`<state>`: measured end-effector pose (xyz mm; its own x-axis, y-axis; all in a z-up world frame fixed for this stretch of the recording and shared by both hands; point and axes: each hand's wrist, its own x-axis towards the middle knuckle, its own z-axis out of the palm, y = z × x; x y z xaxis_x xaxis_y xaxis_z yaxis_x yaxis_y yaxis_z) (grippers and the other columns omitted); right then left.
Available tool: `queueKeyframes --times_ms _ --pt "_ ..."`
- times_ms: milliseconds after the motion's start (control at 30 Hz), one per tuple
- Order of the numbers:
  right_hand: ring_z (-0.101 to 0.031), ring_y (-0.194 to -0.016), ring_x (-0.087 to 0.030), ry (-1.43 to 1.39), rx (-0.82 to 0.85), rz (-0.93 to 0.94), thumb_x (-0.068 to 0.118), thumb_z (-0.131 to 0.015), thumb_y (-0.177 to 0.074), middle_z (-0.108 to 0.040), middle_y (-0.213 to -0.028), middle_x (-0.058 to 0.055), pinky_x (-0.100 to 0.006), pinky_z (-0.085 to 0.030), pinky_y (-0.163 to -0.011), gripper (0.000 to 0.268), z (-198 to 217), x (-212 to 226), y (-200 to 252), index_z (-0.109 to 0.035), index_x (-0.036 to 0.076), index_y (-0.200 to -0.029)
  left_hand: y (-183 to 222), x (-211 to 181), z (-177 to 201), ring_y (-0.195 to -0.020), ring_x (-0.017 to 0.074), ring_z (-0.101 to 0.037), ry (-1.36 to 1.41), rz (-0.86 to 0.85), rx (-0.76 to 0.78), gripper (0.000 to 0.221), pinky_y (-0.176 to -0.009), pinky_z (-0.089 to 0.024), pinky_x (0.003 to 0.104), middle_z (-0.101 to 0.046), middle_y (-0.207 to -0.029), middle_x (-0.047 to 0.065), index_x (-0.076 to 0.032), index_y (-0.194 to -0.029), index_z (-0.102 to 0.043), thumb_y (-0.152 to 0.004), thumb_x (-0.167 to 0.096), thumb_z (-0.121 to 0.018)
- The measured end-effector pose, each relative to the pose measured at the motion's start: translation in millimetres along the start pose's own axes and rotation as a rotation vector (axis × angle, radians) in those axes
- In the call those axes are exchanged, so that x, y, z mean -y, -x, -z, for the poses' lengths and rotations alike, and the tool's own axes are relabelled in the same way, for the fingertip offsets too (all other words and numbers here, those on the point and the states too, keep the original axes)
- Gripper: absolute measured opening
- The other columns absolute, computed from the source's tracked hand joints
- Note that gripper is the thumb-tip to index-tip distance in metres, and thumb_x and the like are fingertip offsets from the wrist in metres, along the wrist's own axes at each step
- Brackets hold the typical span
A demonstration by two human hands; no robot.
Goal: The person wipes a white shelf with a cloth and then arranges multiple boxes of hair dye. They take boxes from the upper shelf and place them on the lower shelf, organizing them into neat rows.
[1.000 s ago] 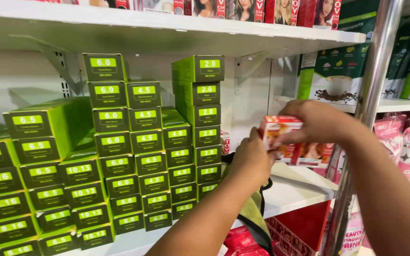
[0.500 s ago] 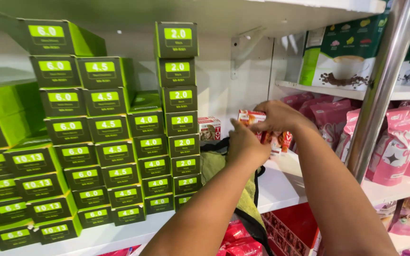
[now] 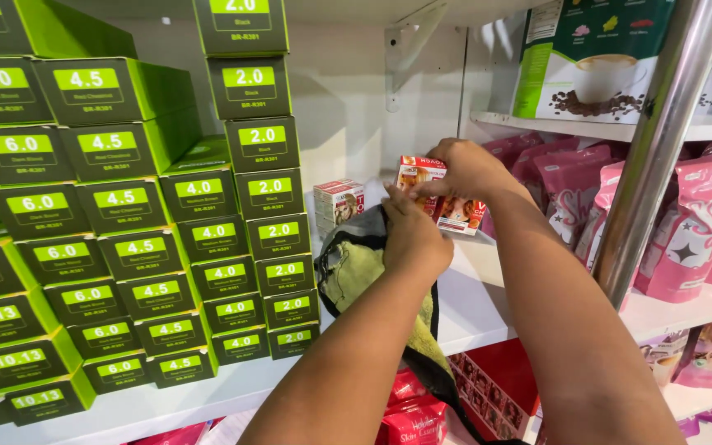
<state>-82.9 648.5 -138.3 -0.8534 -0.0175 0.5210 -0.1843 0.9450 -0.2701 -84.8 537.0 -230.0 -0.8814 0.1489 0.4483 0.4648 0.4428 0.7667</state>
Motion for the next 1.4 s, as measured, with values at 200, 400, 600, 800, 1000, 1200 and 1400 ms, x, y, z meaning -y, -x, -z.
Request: queueKeyframes --times_ms 200,400,600,800,1000,1200,1400 --pt "-0.069 -0.100 -0.030 0.174 -0.210 0.121 0.046 -0.089 -0.068 -0.069 -0.117 -0.011 -0.043 -0.056 -0.083 0.063 2.4 -29.4 -5.6 -0.075 0.006 -0.116 -4.7 0.6 -1.1 -0.141 0.0368 -0.045 -0.421 0.170 0.226 0.128 -0.109 -0.048 0.042 -0.025 -0.162 0.028 -0.001 -0.160 0.022 -0.085 -0.023 -0.079" --pt "-0.063 -0.116 -0.029 0.349 -0.275 0.066 0.057 -0.086 -0.069 -0.066 -0.122 -0.011 -0.044 -0.051 -0.094 0.068 9.7 -18.3 -12.5 -0.075 0.009 -0.115 -20.8 18.0 -6.1 -0.137 0.0340 -0.049 -0.793 0.027 0.261 0.044 -0.111 -0.042 0.046 -0.054 -0.148 0.014 -0.005 -0.141 -0.060 -0.101 -0.022 -0.054" --pt "-0.060 -0.116 -0.032 0.234 -0.136 0.198 0.051 -0.086 -0.068 -0.064 -0.125 -0.013 -0.044 -0.050 -0.096 0.066 -11.6 -13.8 -29.7 -0.072 0.010 -0.118 -6.9 -5.0 16.3 -0.136 0.0409 -0.036 -0.590 0.106 0.175 0.051 -0.108 -0.037 0.052 -0.033 -0.153 0.023 0.003 -0.135 -0.056 -0.096 -0.029 -0.062" --pt "-0.062 -0.124 -0.032 0.225 0.006 0.179 0.031 -0.072 -0.082 -0.067 -0.132 -0.010 -0.044 -0.052 -0.100 0.049 -63.1 -36.3 -62.9 -0.070 0.014 -0.128 -4.8 -5.6 25.0 -0.114 0.0349 -0.051 -0.429 -0.295 -0.469 0.053 -0.101 -0.042 0.054 -0.049 -0.119 0.013 -0.005 -0.115 -0.051 -0.077 -0.033 -0.076" --pt "-0.059 -0.128 -0.033 0.265 0.008 0.310 0.033 -0.075 -0.083 -0.065 -0.135 -0.011 -0.044 -0.049 -0.102 0.058 -83.5 -55.3 -74.4 -0.062 0.014 -0.136 -36.3 17.0 -5.6 -0.127 0.0359 -0.051 -0.432 -0.538 -0.675 0.042 -0.105 -0.043 0.049 -0.048 -0.140 0.016 -0.005 -0.125 -0.052 -0.087 -0.011 -0.065" --pt "-0.057 -0.129 -0.028 0.166 0.156 0.147 0.024 -0.087 -0.060 -0.057 -0.142 -0.009 -0.038 -0.047 -0.105 0.096 -32.4 -0.4 -21.5 -0.049 0.026 -0.148 -41.2 22.7 -0.1 -0.146 0.0375 -0.023 -0.662 -0.314 -0.312 0.076 -0.115 -0.023 0.055 -0.031 -0.159 0.019 -0.002 -0.148 -0.033 -0.083 -0.025 -0.067" --pt "-0.057 -0.132 -0.027 0.064 0.266 0.049 0.019 -0.093 -0.051 -0.059 -0.142 -0.009 -0.035 -0.045 -0.110 0.107 -32.8 -53.3 -29.6 -0.047 0.018 -0.148 -50.3 29.5 -14.7 -0.147 0.0369 -0.024 -0.792 -0.284 -0.329 0.068 -0.116 -0.020 0.066 -0.037 -0.153 0.015 -0.010 -0.150 -0.038 -0.092 -0.034 -0.065"
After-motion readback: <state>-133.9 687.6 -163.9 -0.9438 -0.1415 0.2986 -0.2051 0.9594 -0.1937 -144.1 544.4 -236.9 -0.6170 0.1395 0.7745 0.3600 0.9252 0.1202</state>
